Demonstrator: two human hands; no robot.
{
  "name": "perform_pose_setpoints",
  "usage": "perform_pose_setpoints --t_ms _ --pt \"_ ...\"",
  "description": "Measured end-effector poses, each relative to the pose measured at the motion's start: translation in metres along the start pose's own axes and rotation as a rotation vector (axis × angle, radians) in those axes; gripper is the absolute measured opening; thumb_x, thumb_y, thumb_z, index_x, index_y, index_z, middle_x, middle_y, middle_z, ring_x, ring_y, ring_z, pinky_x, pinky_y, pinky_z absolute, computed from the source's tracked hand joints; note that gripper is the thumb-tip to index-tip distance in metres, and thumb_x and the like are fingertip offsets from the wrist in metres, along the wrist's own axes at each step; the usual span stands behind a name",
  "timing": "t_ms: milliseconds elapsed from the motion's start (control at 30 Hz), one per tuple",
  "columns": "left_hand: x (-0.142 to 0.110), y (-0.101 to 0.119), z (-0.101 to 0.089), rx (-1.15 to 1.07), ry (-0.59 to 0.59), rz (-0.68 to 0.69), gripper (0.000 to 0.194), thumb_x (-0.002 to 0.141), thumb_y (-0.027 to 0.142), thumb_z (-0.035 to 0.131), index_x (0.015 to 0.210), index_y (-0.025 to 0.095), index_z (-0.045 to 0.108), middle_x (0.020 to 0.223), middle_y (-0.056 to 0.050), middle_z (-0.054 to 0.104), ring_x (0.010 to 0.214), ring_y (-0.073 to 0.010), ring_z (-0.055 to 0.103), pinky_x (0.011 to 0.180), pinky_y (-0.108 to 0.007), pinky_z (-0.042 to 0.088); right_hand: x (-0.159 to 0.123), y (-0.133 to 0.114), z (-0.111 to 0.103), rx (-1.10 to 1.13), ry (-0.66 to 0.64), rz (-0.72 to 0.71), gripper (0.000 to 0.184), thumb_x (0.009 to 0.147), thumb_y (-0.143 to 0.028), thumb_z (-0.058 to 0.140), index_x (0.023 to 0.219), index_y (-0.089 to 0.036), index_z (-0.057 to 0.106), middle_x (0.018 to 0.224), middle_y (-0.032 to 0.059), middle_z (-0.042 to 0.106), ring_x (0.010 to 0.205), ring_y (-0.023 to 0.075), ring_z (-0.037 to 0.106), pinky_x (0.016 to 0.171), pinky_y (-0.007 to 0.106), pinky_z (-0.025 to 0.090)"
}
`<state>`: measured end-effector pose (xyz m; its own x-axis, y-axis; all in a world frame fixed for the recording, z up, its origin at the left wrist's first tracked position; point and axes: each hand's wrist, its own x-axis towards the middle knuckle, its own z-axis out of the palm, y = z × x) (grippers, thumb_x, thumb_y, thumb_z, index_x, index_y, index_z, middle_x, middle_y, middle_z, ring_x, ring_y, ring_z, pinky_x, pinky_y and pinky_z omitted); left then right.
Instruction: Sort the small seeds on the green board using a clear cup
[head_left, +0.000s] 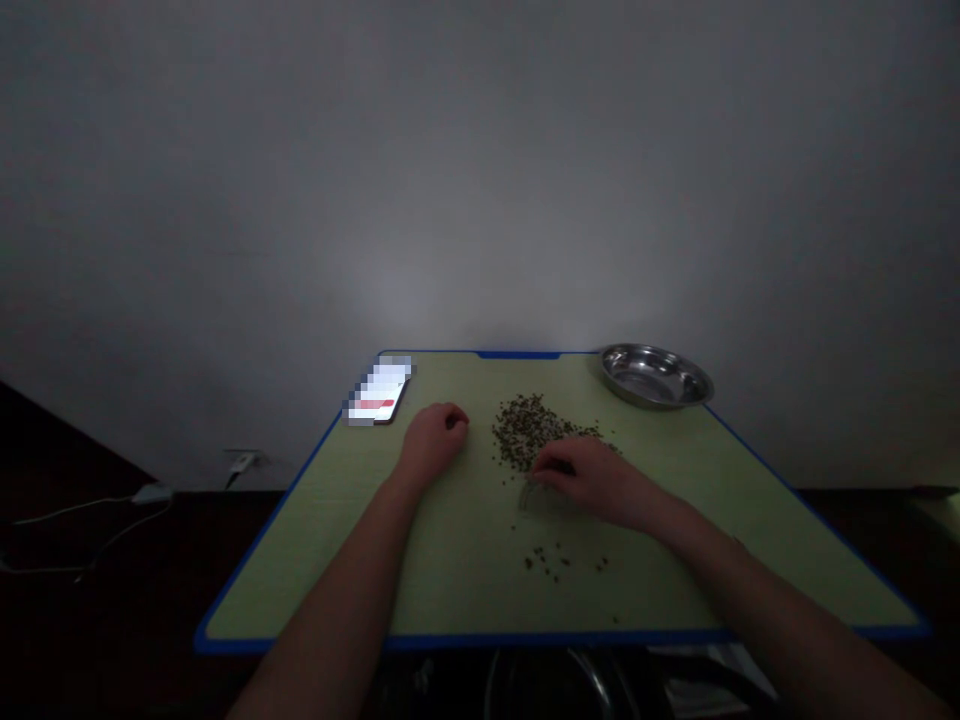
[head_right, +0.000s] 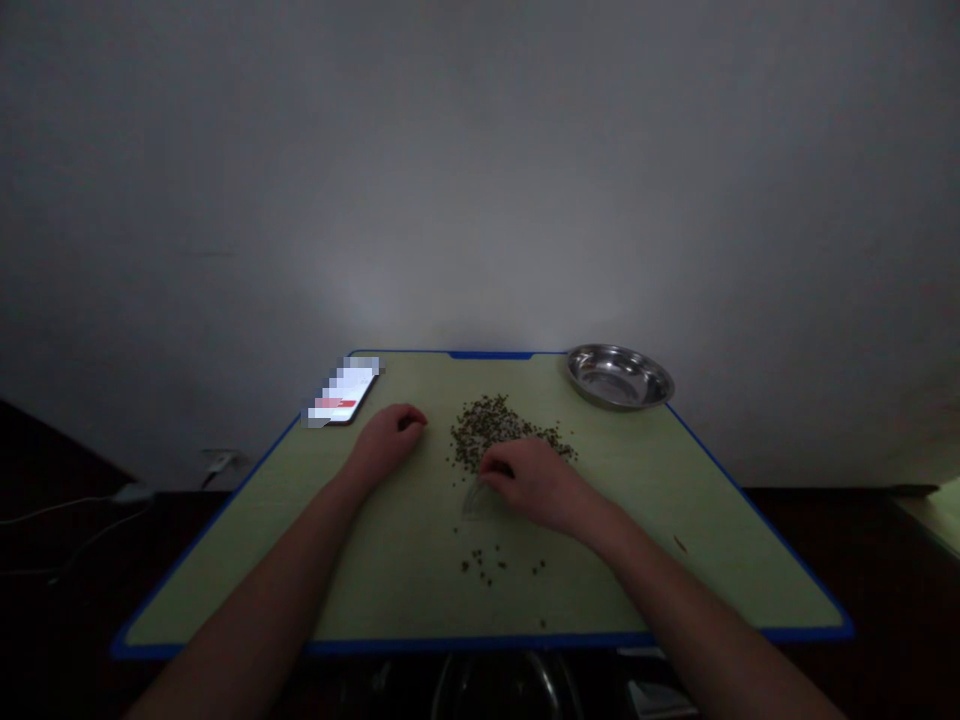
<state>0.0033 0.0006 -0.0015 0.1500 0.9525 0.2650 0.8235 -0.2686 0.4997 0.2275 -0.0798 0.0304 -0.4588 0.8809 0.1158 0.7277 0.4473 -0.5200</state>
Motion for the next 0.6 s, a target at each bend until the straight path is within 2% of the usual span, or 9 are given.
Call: perform_pose_setpoints --t_ms 167,367,600 --pt "0.001 0.000 0.000 0.010 0.004 -0.011 0.023 0.072 0.022 0.046 0.081 0.016 0.066 0.084 -0.007 0.067 0.080 -0.0185 0.059 0.074 -0.030 0.044 0.007 -0.010 0.013 0.006 0.026 -0.068 0.013 0.080 -0.015 0.056 0.081 -0.018 0.068 0.079 0.0021 0.069 0.071 0.0136 0.058 0.066 0.024 0.040" --pt "0.001 0.000 0.000 0.008 -0.012 -0.012 0.024 0.072 0.022 0.046 0.082 0.016 0.067 0.084 -0.007 0.067 0.079 -0.0185 0.059 0.073 -0.029 0.044 0.001 -0.013 0.019 0.085 -0.103 -0.277 0.012 0.082 -0.017 0.057 0.085 -0.018 0.069 0.080 0.0024 0.068 0.075 0.0133 0.059 0.071 0.024 0.042" --pt "0.001 0.000 0.000 0.008 -0.011 -0.007 0.023 0.072 0.022 0.047 0.081 0.017 0.067 0.083 -0.007 0.068 0.078 -0.0180 0.059 0.073 -0.029 0.045 -0.014 -0.010 0.013 0.149 -0.139 -0.296 0.010 0.081 -0.017 0.060 0.082 -0.017 0.070 0.077 0.0026 0.067 0.074 0.0128 0.058 0.071 0.024 0.043"
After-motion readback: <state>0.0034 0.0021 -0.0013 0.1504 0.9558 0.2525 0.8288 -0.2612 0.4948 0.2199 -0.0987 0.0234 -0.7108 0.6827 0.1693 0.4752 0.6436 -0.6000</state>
